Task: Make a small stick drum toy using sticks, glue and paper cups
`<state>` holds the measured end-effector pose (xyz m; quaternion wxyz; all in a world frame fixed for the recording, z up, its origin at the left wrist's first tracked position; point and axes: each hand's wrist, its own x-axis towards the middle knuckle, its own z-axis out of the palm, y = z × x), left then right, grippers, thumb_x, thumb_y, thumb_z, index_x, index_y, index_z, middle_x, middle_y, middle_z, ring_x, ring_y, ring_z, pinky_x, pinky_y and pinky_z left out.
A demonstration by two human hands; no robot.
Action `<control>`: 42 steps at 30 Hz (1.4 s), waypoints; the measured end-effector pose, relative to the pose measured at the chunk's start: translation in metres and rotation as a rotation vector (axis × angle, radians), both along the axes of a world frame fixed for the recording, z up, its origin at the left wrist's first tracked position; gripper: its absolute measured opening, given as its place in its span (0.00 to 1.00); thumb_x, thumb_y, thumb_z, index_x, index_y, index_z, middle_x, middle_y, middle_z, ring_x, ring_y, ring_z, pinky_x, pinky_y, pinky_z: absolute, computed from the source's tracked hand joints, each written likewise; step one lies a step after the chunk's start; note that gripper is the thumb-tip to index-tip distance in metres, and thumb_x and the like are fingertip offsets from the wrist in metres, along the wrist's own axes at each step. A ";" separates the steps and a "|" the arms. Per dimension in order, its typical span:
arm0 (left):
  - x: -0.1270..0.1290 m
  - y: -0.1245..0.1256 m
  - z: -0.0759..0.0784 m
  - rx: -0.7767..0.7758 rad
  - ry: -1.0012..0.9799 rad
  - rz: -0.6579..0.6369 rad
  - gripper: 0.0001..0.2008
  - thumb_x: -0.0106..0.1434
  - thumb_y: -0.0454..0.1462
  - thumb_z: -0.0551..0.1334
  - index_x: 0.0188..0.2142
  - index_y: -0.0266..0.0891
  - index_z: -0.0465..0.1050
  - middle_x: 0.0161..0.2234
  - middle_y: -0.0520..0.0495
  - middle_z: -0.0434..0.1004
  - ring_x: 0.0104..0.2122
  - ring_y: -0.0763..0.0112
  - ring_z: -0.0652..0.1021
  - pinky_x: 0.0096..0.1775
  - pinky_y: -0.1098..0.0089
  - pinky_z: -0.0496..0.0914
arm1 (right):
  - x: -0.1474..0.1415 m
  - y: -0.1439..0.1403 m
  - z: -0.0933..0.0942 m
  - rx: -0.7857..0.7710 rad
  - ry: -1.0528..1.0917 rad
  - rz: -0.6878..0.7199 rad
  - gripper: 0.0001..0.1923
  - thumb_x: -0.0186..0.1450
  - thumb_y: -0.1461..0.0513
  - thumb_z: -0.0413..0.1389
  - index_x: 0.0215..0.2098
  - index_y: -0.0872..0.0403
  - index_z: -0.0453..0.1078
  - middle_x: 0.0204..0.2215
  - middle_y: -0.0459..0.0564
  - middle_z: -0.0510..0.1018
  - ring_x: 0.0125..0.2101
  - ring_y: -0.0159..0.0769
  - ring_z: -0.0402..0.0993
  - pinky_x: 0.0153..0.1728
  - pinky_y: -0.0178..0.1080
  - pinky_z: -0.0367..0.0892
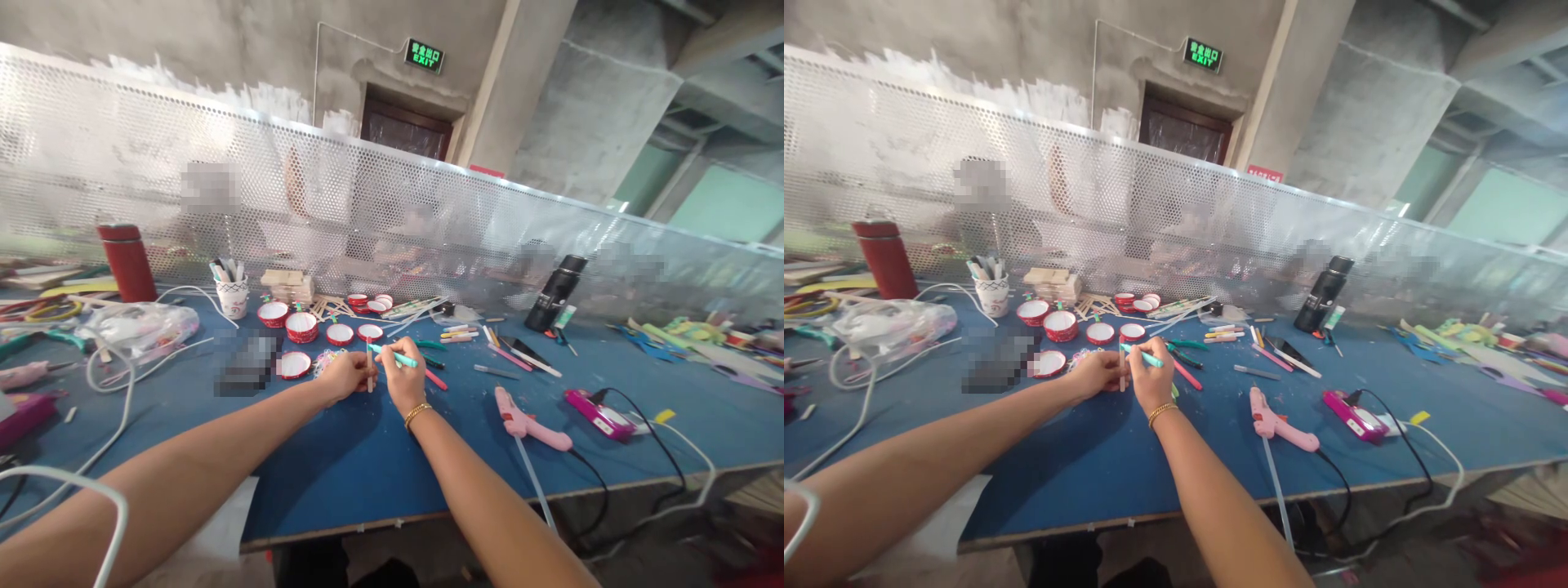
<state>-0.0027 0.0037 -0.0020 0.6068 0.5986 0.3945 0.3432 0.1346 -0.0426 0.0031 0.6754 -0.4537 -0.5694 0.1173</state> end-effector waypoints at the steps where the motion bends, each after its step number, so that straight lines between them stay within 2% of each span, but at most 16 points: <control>1: 0.000 0.000 0.000 -0.005 0.003 0.004 0.13 0.53 0.38 0.77 0.27 0.38 0.74 0.23 0.53 0.78 0.24 0.74 0.79 0.30 0.74 0.71 | 0.000 0.001 0.000 -0.002 -0.005 -0.004 0.12 0.67 0.54 0.57 0.28 0.49 0.64 0.24 0.45 0.80 0.27 0.37 0.77 0.35 0.38 0.69; 7: 0.000 0.001 -0.001 0.013 0.021 0.010 0.13 0.53 0.39 0.77 0.27 0.38 0.74 0.24 0.53 0.79 0.25 0.73 0.79 0.31 0.73 0.73 | 0.004 0.001 0.000 0.008 0.009 -0.069 0.12 0.66 0.54 0.57 0.28 0.50 0.64 0.24 0.45 0.79 0.26 0.37 0.75 0.33 0.38 0.67; 14: 0.000 0.001 -0.002 0.021 0.005 0.000 0.16 0.52 0.39 0.77 0.26 0.38 0.71 0.24 0.52 0.79 0.24 0.73 0.79 0.30 0.73 0.71 | 0.000 0.000 -0.001 0.010 -0.006 -0.014 0.12 0.66 0.54 0.57 0.28 0.49 0.64 0.24 0.46 0.80 0.27 0.38 0.77 0.34 0.39 0.69; 20: 0.000 0.000 -0.002 0.018 0.002 -0.001 0.14 0.52 0.39 0.78 0.27 0.38 0.74 0.23 0.53 0.78 0.24 0.73 0.79 0.30 0.74 0.71 | 0.000 0.000 0.000 -0.007 0.006 0.009 0.12 0.66 0.53 0.57 0.29 0.49 0.63 0.24 0.46 0.80 0.26 0.38 0.77 0.34 0.39 0.70; 27: -0.001 0.002 -0.002 0.028 0.012 -0.003 0.13 0.53 0.39 0.77 0.27 0.38 0.73 0.24 0.53 0.79 0.24 0.73 0.79 0.31 0.74 0.72 | 0.003 0.000 0.001 0.010 0.018 -0.068 0.12 0.66 0.54 0.56 0.27 0.49 0.63 0.23 0.45 0.80 0.26 0.37 0.75 0.34 0.38 0.68; 42: -0.001 0.002 -0.002 0.022 0.015 -0.004 0.15 0.51 0.40 0.78 0.28 0.38 0.74 0.24 0.53 0.79 0.25 0.73 0.79 0.30 0.75 0.70 | -0.002 -0.003 0.003 -0.004 -0.002 -0.001 0.12 0.67 0.53 0.56 0.29 0.49 0.64 0.25 0.46 0.80 0.27 0.37 0.77 0.34 0.38 0.70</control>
